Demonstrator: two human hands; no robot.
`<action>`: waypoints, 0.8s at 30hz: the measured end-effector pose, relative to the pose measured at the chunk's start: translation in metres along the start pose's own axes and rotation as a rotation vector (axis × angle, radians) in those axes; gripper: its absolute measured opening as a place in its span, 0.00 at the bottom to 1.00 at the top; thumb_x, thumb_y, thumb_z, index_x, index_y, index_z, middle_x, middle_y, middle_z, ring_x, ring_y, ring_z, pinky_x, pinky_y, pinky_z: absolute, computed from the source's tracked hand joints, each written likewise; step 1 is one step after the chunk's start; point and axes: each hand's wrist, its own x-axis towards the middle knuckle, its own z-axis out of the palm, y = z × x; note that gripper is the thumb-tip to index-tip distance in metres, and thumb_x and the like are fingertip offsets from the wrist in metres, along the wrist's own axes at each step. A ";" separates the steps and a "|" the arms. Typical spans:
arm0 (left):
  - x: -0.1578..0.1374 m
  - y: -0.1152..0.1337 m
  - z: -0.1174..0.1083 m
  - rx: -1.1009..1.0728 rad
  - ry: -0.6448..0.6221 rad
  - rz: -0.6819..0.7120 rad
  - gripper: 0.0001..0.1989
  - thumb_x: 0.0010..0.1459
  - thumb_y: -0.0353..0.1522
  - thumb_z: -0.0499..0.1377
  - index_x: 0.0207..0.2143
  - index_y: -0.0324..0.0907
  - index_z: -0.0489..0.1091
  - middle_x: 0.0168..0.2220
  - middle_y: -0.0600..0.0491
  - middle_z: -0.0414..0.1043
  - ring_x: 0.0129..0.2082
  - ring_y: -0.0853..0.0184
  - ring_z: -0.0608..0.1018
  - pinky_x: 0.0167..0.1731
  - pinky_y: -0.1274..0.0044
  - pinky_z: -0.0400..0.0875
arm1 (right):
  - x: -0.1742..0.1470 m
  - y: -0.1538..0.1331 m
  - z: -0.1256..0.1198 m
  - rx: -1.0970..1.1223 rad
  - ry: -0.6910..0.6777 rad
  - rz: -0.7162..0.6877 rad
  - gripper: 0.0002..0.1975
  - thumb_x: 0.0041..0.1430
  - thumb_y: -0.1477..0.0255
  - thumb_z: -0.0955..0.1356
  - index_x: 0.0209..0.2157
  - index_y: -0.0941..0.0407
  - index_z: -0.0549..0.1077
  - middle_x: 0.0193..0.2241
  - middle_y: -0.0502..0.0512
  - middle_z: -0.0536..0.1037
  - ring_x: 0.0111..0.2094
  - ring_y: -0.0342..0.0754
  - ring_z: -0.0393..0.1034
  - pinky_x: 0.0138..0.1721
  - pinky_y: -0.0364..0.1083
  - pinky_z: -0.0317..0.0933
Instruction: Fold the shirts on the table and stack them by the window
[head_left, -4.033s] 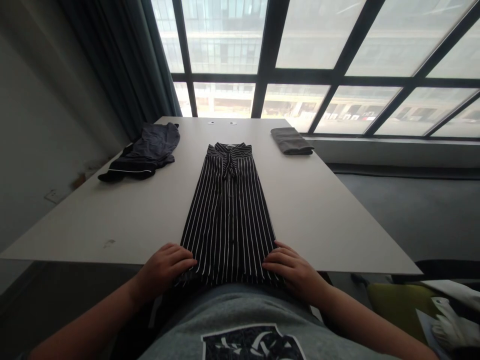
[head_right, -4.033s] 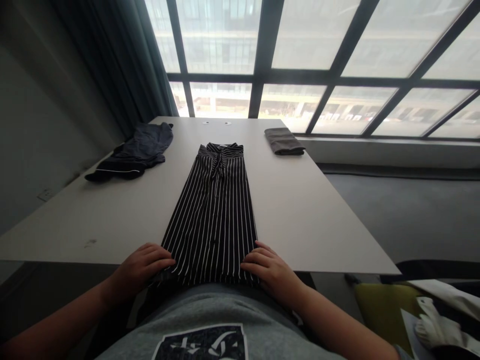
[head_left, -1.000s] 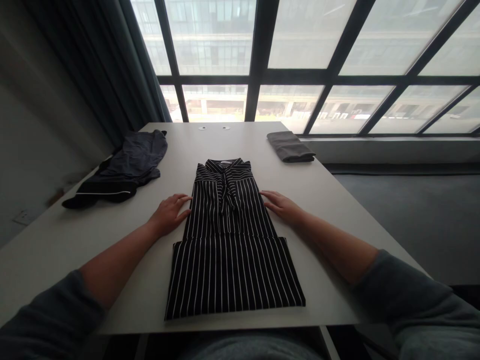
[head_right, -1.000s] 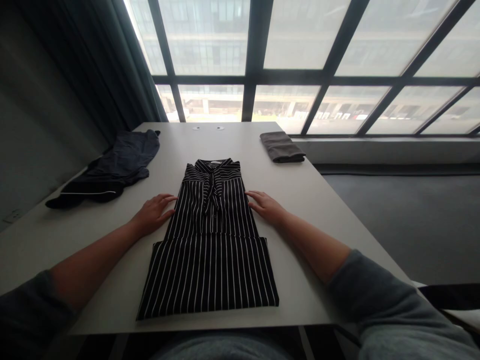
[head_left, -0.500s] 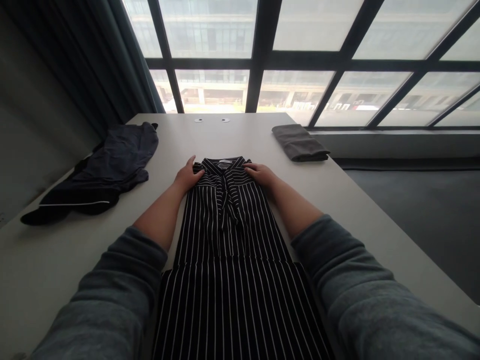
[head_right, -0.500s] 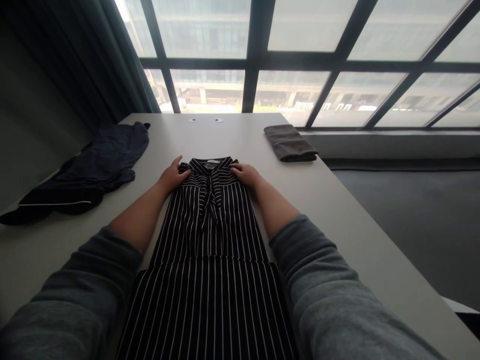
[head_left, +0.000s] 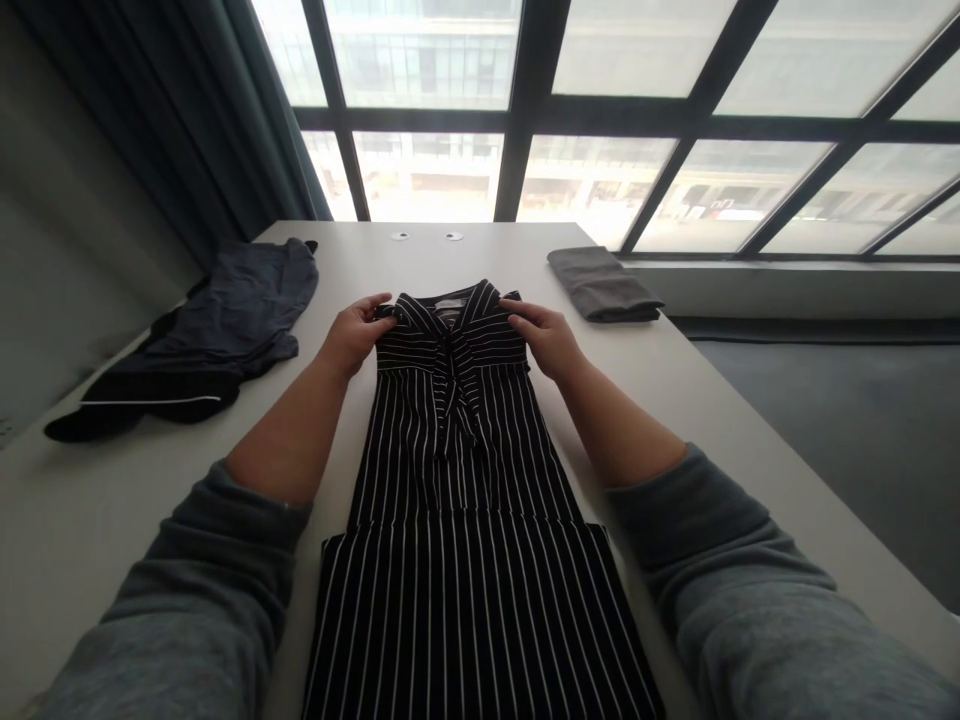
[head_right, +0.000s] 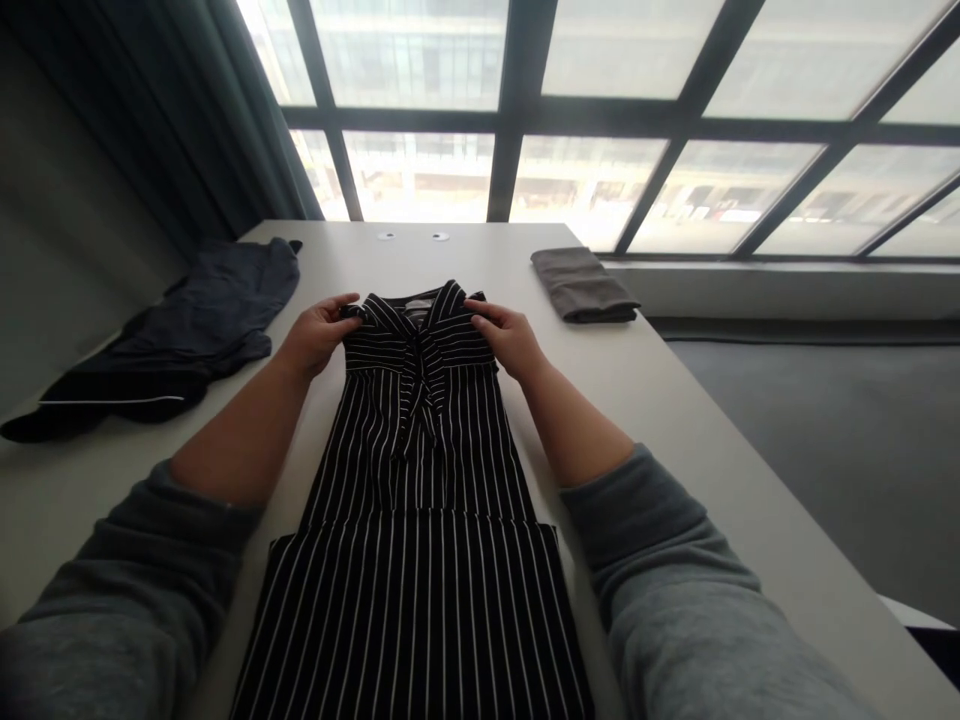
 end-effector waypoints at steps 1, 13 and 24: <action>-0.009 0.010 -0.002 0.024 -0.010 0.021 0.40 0.46 0.38 0.74 0.60 0.32 0.72 0.44 0.45 0.80 0.45 0.59 0.81 0.57 0.60 0.74 | -0.006 -0.008 -0.001 -0.015 0.001 -0.029 0.24 0.61 0.58 0.73 0.54 0.55 0.81 0.49 0.56 0.84 0.53 0.56 0.77 0.61 0.59 0.69; -0.150 0.037 -0.041 0.708 -0.635 0.114 0.15 0.62 0.36 0.62 0.50 0.47 0.78 0.40 0.51 0.80 0.41 0.62 0.82 0.49 0.70 0.75 | -0.135 -0.032 -0.044 -0.566 -0.559 -0.194 0.11 0.67 0.68 0.67 0.34 0.52 0.82 0.48 0.55 0.83 0.45 0.51 0.81 0.51 0.51 0.74; -0.160 0.026 -0.016 0.942 -0.577 0.410 0.22 0.64 0.33 0.61 0.60 0.47 0.73 0.54 0.48 0.80 0.54 0.57 0.80 0.60 0.63 0.68 | -0.136 -0.025 -0.018 -0.627 -0.360 -0.262 0.48 0.53 0.82 0.70 0.74 0.49 0.55 0.54 0.59 0.78 0.54 0.56 0.74 0.56 0.58 0.71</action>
